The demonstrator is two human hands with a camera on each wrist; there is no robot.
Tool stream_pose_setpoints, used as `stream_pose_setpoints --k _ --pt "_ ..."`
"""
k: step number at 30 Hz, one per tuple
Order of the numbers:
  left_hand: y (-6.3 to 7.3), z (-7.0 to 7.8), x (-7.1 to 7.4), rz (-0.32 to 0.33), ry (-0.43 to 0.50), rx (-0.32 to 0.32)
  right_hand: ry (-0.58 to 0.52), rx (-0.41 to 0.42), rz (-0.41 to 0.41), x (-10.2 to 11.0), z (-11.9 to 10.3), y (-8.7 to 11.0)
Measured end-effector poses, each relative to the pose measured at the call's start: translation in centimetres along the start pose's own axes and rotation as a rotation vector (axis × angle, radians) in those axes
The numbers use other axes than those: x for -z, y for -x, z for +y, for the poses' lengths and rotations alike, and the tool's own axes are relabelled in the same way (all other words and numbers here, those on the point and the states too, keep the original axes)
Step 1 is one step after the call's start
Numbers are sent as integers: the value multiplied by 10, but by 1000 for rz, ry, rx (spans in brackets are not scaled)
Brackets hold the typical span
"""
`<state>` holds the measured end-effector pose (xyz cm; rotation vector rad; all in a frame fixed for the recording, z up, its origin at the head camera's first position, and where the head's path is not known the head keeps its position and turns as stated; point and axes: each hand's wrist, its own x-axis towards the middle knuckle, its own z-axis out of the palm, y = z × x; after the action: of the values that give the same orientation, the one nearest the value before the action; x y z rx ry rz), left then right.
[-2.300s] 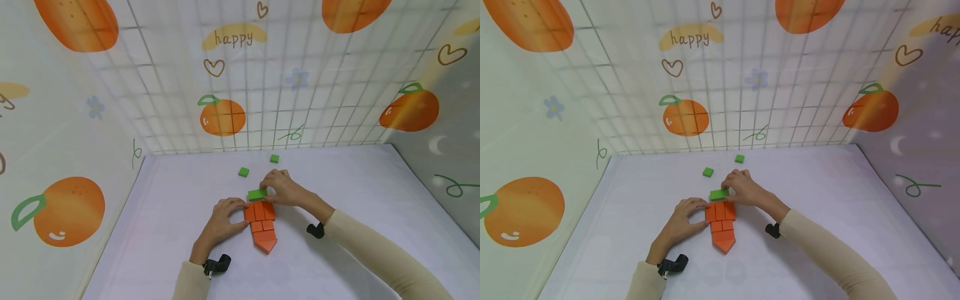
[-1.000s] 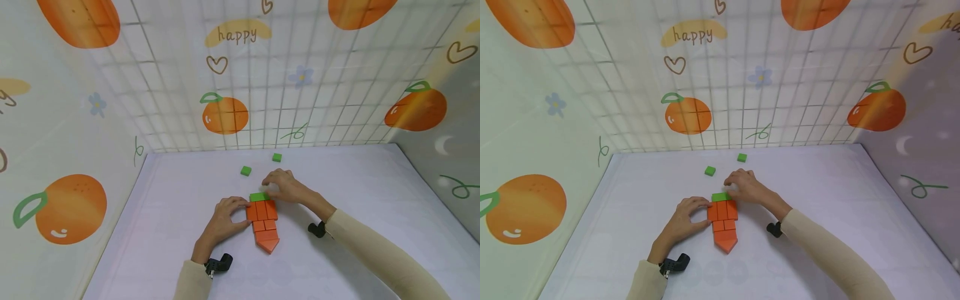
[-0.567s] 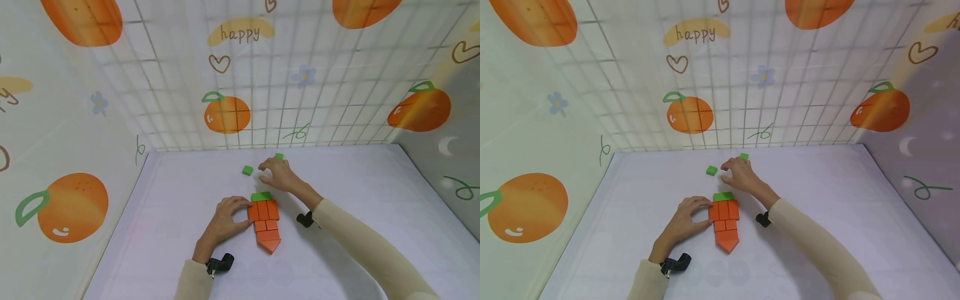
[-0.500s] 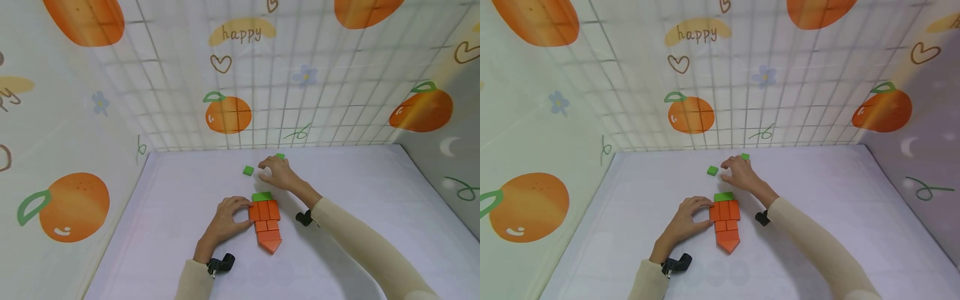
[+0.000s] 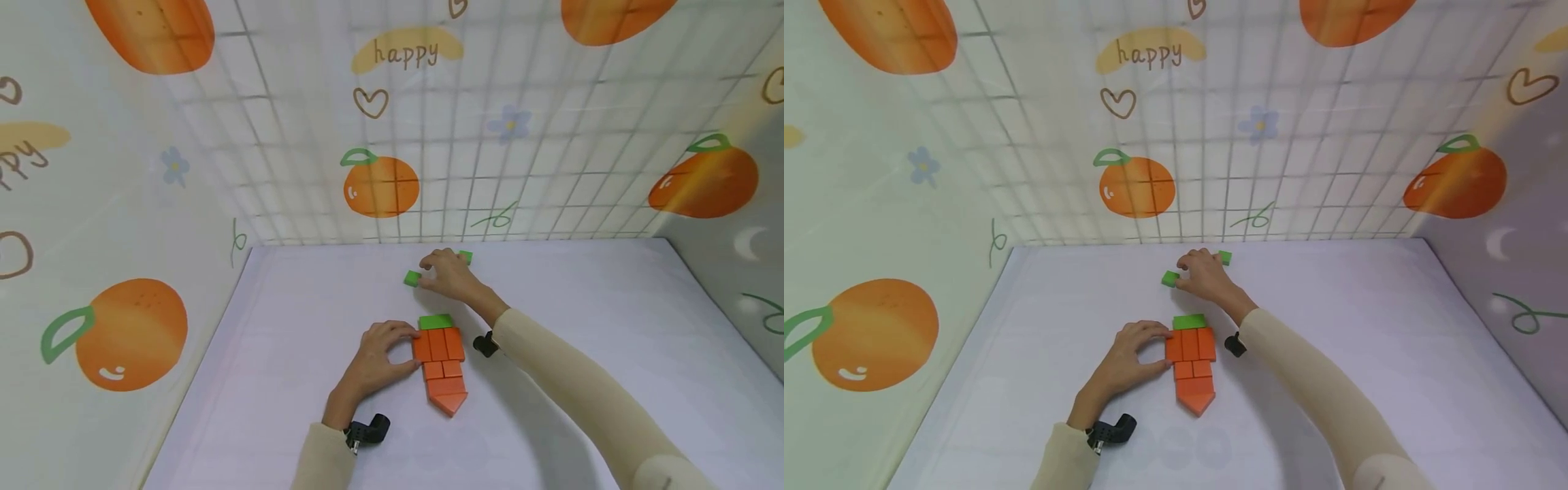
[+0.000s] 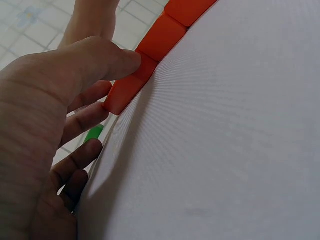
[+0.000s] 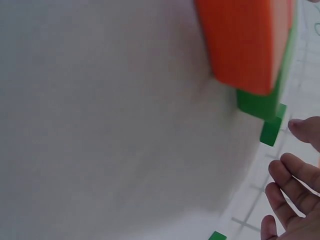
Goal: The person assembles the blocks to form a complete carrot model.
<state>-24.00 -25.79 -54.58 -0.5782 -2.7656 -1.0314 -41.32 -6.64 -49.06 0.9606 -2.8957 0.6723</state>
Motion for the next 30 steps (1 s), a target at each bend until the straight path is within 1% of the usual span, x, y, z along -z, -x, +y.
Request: stream_pose_setpoints --k 4,6,11,13,18,22,25,30 --pt "-1 -1 -1 4 -13 -4 10 -17 -2 -5 1 -6" --pt "-1 -1 -1 -1 -11 5 16 -18 -12 -8 2 -8" --pt "0 -3 -2 -25 3 25 45 -7 -55 -15 1 -11" --pt "0 -3 -1 -23 1 27 49 5 -60 -14 -2 -12" --pt "0 -1 0 -2 -13 8 58 46 -46 -5 -5 -10" --pt "0 -1 0 5 -20 -6 36 84 -33 4 -6 -4" --pt "0 -2 0 7 -22 -7 5 112 -23 10 -6 0" --pt "0 -2 -1 -4 -19 8 -9 136 -27 15 -5 7"
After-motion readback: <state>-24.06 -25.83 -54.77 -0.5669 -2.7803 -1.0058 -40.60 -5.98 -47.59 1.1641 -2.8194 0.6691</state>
